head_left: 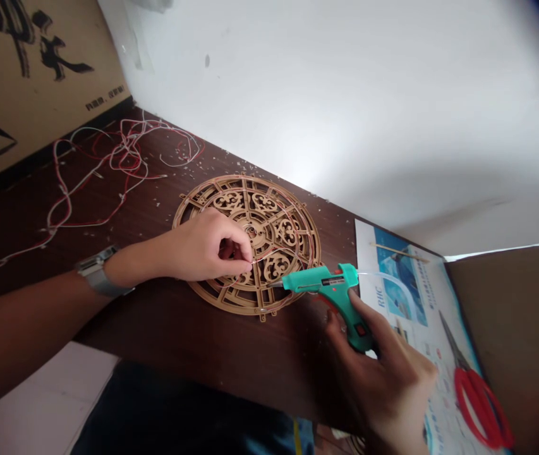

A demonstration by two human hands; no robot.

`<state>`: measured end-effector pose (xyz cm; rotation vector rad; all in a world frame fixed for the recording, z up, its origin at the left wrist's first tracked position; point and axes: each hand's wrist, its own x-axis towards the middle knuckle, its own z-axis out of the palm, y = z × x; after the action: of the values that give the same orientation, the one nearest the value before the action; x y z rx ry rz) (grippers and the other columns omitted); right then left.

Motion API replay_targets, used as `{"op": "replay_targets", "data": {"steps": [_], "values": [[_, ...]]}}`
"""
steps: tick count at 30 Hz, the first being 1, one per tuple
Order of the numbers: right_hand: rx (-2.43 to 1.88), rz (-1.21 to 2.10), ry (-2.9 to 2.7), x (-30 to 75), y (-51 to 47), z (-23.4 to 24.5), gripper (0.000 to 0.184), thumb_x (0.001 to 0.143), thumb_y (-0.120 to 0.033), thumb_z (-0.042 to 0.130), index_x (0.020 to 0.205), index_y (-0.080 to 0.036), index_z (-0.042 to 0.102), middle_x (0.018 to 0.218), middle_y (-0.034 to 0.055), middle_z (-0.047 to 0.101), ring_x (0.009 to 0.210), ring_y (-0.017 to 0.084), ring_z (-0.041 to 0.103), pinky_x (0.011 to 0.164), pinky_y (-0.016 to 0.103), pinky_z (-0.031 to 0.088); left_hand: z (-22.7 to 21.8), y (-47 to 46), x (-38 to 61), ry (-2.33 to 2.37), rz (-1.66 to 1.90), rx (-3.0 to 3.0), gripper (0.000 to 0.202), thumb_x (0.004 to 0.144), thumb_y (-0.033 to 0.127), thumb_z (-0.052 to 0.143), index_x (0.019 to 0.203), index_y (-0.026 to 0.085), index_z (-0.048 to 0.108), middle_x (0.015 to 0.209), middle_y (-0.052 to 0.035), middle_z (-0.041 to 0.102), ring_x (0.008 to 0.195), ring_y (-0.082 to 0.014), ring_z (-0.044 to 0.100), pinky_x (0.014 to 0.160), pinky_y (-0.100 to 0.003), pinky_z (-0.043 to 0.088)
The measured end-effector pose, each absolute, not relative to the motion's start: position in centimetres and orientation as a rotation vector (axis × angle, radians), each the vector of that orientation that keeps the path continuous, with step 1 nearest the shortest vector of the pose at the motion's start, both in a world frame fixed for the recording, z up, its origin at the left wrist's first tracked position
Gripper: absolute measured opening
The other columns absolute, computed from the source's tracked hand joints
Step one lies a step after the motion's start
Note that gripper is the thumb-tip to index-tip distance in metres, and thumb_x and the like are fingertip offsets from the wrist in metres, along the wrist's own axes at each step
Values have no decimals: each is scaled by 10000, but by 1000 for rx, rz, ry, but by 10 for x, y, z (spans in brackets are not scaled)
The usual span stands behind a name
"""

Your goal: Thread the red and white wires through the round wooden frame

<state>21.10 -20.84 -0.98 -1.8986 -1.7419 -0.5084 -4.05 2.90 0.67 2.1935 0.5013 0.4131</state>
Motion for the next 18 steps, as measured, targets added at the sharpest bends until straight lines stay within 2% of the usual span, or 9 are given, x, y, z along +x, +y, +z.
{"op": "replay_targets", "data": {"steps": [8, 11, 15, 18], "values": [[-1866, -547, -1773, 208, -209, -7, 322, 1040, -222, 819, 1354, -169, 769, 1109, 79, 882, 798, 174, 850, 748, 270, 673, 8, 29, -41, 506, 416, 2204, 143, 930, 290, 784, 848, 208, 868, 824, -12, 837, 695, -113, 710, 674, -239, 495], [-1839, -584, -1786, 209, -209, -6, 369, 1028, -195, 829, 1391, -182, 760, 1089, 64, 884, 808, 181, 854, 724, 282, 667, 8, 29, -42, 505, 420, 2203, 148, 929, 299, 786, 845, 208, 867, 822, -9, 834, 696, -112, 707, 667, -239, 496], [-1793, -550, -1808, 209, -209, -7, 379, 1027, -176, 828, 1399, -170, 759, 1159, 85, 881, 889, 202, 869, 769, 305, 680, 7, 29, -42, 512, 419, 2202, 149, 931, 302, 784, 851, 209, 868, 834, -11, 839, 715, -113, 720, 692, -240, 504], [-1830, -569, -1791, 210, -209, -8, 366, 1013, -180, 841, 1370, -135, 775, 1123, 102, 882, 848, 210, 862, 730, 309, 664, 7, 30, -42, 511, 409, 2201, 144, 929, 303, 788, 855, 210, 869, 826, -10, 835, 705, -111, 714, 688, -243, 499]]}}
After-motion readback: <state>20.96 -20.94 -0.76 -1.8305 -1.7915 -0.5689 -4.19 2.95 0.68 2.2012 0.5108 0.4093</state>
